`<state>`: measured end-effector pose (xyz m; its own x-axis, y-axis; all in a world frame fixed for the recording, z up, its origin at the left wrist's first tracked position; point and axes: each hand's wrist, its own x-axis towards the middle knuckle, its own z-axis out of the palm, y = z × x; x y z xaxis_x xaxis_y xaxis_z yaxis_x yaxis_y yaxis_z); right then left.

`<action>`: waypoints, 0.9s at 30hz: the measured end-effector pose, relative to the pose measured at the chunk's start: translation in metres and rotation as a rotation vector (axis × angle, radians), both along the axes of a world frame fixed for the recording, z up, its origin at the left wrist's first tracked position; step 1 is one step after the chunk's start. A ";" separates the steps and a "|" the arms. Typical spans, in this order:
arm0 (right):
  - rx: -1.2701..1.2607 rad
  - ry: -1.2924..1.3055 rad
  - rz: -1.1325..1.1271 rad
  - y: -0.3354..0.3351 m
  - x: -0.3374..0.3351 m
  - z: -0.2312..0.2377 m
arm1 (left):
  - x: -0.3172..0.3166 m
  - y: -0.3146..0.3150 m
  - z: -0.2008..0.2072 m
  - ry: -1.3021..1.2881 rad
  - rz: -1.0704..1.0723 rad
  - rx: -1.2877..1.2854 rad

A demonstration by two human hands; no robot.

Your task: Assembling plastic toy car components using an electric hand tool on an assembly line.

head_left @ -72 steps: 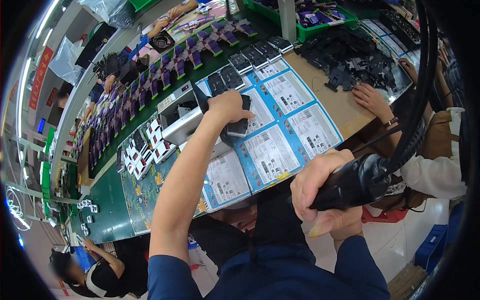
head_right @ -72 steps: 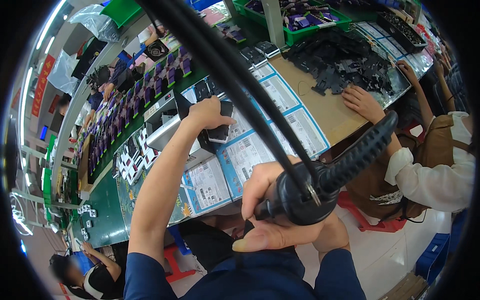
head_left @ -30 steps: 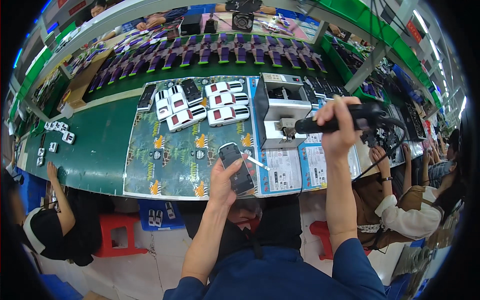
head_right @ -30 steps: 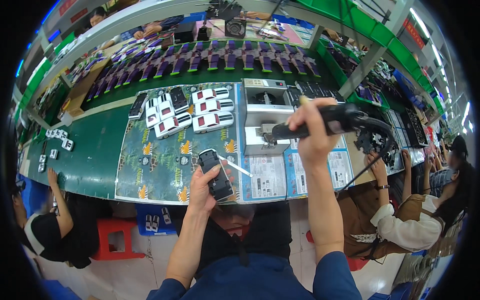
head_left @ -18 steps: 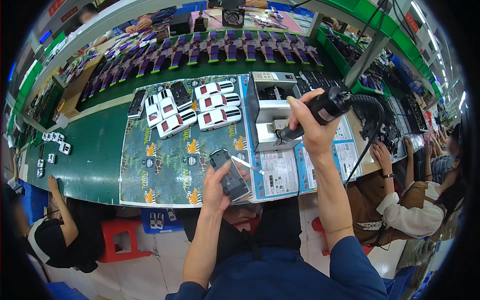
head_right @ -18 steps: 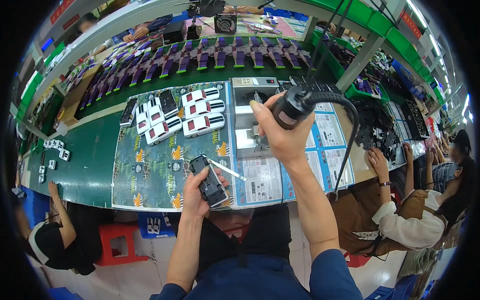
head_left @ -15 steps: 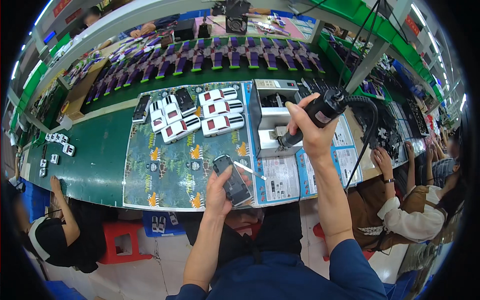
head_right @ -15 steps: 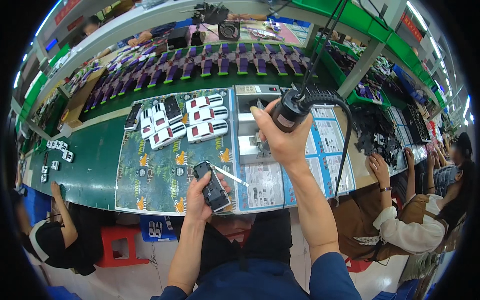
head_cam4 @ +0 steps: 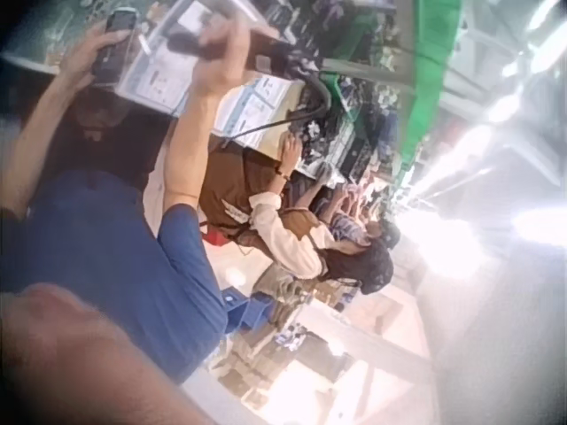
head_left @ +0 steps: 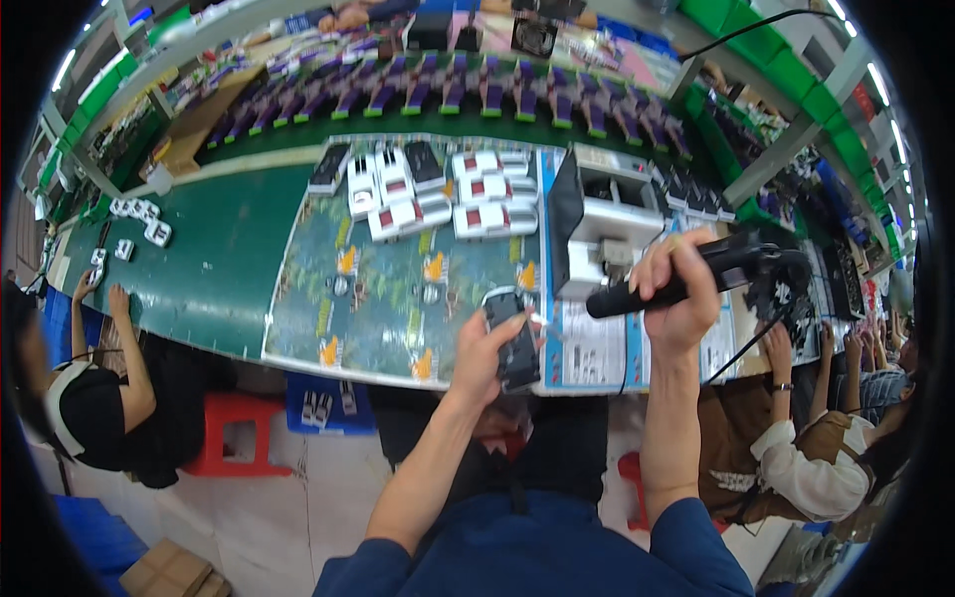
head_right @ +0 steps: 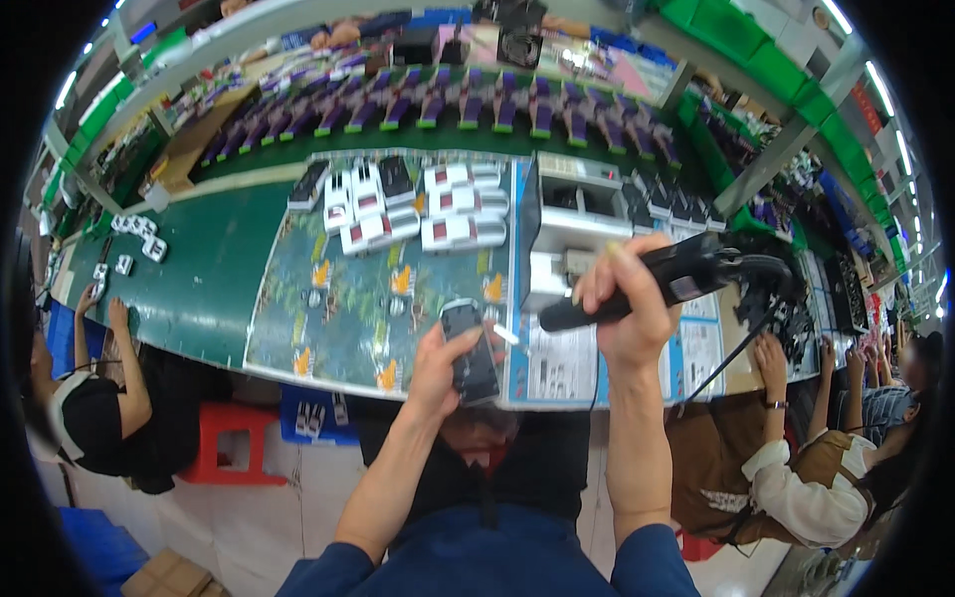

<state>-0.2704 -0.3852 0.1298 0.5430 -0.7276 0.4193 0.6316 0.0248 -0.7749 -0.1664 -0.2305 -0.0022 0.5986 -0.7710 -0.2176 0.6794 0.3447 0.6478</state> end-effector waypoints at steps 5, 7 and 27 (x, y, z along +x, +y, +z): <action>-0.142 -0.153 0.155 0.032 0.027 -0.005 | 0.000 -0.001 -0.004 -0.109 0.007 -0.012; -0.141 -0.121 0.142 0.036 0.034 -0.013 | 0.000 -0.002 -0.002 -0.119 0.018 -0.014; -0.252 -0.015 0.138 0.034 0.039 -0.017 | 0.000 -0.004 0.000 -0.143 -0.056 0.037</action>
